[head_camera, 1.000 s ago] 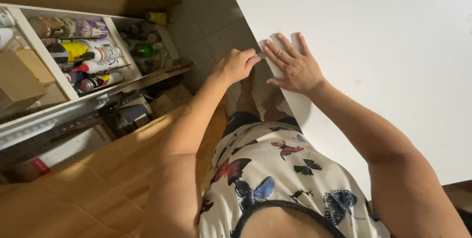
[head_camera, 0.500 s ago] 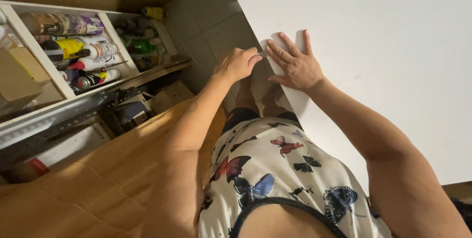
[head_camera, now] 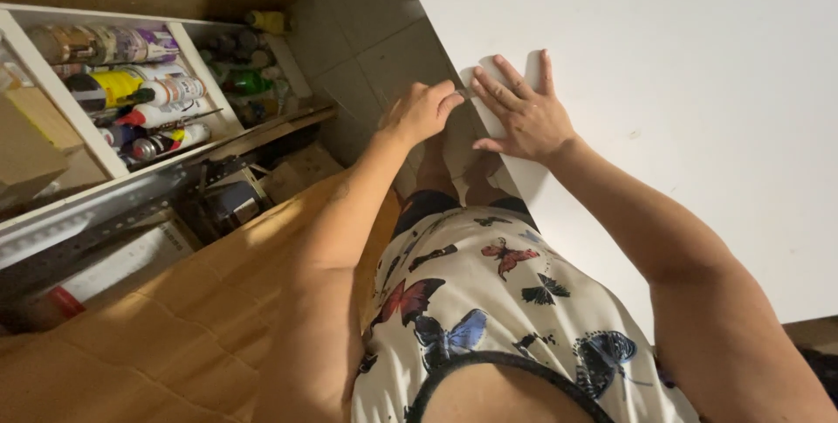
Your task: Trimming excess edge banding from a white melamine board using a utility knife and smoothing the edge with a sanding block.
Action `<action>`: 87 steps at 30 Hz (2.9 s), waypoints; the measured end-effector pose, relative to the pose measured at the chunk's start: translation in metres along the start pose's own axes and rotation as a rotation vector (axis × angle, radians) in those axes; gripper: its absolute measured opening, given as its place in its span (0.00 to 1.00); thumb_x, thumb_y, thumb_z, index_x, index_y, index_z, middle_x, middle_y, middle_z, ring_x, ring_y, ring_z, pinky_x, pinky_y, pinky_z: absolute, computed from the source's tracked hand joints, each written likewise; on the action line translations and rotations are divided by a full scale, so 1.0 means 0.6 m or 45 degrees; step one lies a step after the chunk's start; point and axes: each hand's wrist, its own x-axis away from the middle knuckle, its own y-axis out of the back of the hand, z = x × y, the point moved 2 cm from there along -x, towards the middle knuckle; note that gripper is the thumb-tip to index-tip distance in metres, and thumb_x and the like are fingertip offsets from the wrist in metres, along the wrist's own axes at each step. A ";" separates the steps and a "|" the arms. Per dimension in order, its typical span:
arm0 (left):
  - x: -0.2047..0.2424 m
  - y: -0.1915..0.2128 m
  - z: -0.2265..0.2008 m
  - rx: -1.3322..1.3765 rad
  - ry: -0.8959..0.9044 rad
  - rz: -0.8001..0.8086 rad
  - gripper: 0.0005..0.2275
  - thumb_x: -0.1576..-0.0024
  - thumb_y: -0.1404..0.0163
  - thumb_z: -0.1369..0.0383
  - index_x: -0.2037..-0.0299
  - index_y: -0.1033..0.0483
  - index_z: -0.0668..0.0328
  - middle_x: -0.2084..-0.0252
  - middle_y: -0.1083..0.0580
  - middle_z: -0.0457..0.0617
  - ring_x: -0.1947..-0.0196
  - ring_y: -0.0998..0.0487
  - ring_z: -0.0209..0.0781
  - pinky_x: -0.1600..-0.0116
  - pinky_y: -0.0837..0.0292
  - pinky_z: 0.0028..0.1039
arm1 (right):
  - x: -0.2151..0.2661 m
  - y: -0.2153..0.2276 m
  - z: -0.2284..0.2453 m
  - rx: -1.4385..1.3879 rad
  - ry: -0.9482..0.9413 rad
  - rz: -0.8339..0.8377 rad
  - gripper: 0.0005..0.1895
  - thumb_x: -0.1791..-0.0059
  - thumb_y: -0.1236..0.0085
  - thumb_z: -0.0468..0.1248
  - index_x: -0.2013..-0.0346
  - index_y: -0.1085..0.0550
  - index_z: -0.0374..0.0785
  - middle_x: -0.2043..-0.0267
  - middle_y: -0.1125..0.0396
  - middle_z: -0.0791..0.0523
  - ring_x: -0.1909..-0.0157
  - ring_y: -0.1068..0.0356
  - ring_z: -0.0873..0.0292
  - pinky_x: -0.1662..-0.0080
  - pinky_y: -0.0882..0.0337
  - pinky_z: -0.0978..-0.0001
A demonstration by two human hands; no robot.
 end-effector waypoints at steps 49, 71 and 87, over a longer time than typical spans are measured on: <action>0.031 -0.147 0.028 -0.053 -0.014 0.036 0.08 0.36 0.51 0.59 0.63 0.29 0.49 0.74 0.22 0.62 0.70 0.16 0.64 0.68 0.21 0.50 | 0.042 -0.015 -0.031 0.027 0.236 -0.334 0.20 0.44 0.48 0.46 0.48 0.15 0.39 0.39 0.22 0.52 0.25 0.33 0.45 0.26 0.62 0.20; 0.165 -0.087 0.093 0.338 0.464 -0.158 0.18 0.35 0.48 0.52 0.70 0.28 0.54 0.77 0.25 0.56 0.73 0.19 0.51 0.68 0.27 0.36 | -0.001 -0.007 0.007 0.130 0.227 -0.004 0.34 0.47 0.47 0.51 0.28 0.31 0.41 0.17 0.47 0.57 0.16 0.52 0.51 0.22 0.58 0.37; -0.019 0.095 0.107 0.283 0.587 -0.472 0.20 0.31 0.58 0.49 0.61 0.28 0.58 0.67 0.22 0.62 0.61 0.18 0.60 0.57 0.24 0.46 | -0.129 -0.039 0.002 0.202 -0.195 0.054 0.39 0.43 0.56 0.60 0.21 0.42 0.47 0.16 0.53 0.58 0.15 0.60 0.48 0.25 0.62 0.29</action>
